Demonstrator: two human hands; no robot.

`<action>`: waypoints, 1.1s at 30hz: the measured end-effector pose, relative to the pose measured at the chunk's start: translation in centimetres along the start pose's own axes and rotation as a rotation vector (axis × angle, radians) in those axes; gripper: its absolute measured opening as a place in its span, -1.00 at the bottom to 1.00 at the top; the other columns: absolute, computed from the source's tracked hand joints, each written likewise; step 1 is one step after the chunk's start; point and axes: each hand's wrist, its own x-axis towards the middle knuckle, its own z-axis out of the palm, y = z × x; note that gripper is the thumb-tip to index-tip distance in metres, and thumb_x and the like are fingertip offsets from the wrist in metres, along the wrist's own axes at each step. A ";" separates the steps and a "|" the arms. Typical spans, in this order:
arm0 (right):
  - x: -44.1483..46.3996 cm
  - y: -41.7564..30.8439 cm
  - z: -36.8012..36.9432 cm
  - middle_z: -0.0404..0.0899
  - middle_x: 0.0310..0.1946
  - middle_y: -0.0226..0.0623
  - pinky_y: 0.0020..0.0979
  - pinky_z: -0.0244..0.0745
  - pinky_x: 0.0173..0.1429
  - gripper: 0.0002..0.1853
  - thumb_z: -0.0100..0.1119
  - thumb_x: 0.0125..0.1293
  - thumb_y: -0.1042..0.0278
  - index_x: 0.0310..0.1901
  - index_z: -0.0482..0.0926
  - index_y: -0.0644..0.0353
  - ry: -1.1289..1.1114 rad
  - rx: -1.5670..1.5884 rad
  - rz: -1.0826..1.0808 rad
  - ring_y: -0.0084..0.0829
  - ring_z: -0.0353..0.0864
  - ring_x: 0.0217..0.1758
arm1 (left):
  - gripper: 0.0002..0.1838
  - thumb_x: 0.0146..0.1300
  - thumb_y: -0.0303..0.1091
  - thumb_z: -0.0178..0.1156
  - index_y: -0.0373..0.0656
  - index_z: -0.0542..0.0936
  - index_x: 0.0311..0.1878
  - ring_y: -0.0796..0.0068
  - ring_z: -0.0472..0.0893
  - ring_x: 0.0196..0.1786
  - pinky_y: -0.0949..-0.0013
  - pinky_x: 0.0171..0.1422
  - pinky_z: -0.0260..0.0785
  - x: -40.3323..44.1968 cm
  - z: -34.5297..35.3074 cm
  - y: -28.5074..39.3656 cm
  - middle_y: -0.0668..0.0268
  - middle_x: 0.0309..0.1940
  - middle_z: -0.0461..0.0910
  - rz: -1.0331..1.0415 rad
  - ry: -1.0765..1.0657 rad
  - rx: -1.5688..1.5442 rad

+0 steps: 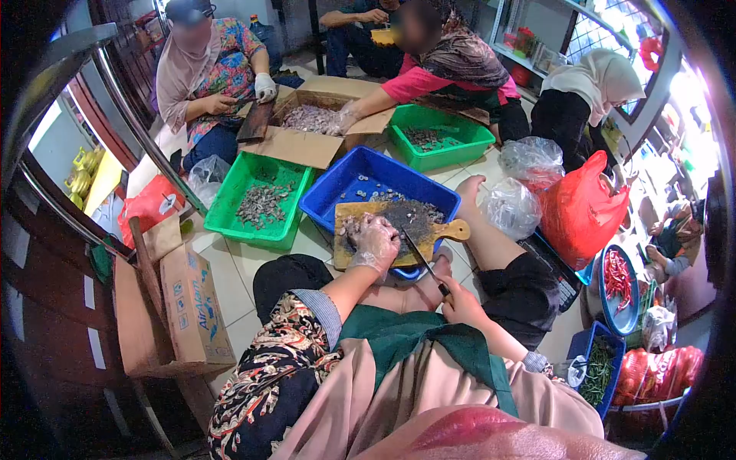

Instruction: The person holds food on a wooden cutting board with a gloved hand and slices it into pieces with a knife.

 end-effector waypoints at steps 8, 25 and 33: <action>0.0 0.3 0.2 0.62 -0.13 0.17 0.02 0.56 0.14 -0.33 0.17 0.25 0.47 0.44 0.33 0.01 0.009 -0.002 -0.034 0.18 0.65 -0.01 | -0.87 0.08 -0.18 0.41 0.17 0.83 -0.29 -0.02 0.42 0.38 -0.28 0.60 0.01 0.2 -0.2 -0.2 0.37 -0.03 0.65 0.018 -0.050 -0.056; 0.1 0.1 0.0 0.60 -0.19 0.14 0.01 0.55 0.07 -0.31 0.13 0.23 0.48 0.45 0.32 0.01 -0.013 0.011 -0.007 0.16 0.64 -0.08 | -0.85 0.08 -0.18 0.41 0.13 0.83 -0.26 -0.02 0.42 0.37 -0.33 0.55 0.05 0.1 0.4 -0.5 0.36 -0.01 0.64 -0.008 -0.051 -0.085; 0.1 -0.5 -0.3 0.62 -0.11 0.22 0.03 0.57 0.12 -0.34 0.14 0.24 0.48 0.43 0.34 0.09 -0.030 0.006 0.013 0.21 0.64 -0.01 | -0.86 0.06 -0.18 0.40 0.19 0.84 -0.28 0.06 0.44 0.34 -0.43 0.58 -0.13 0.2 0.5 -0.7 0.44 -0.01 0.64 0.012 -0.049 -0.080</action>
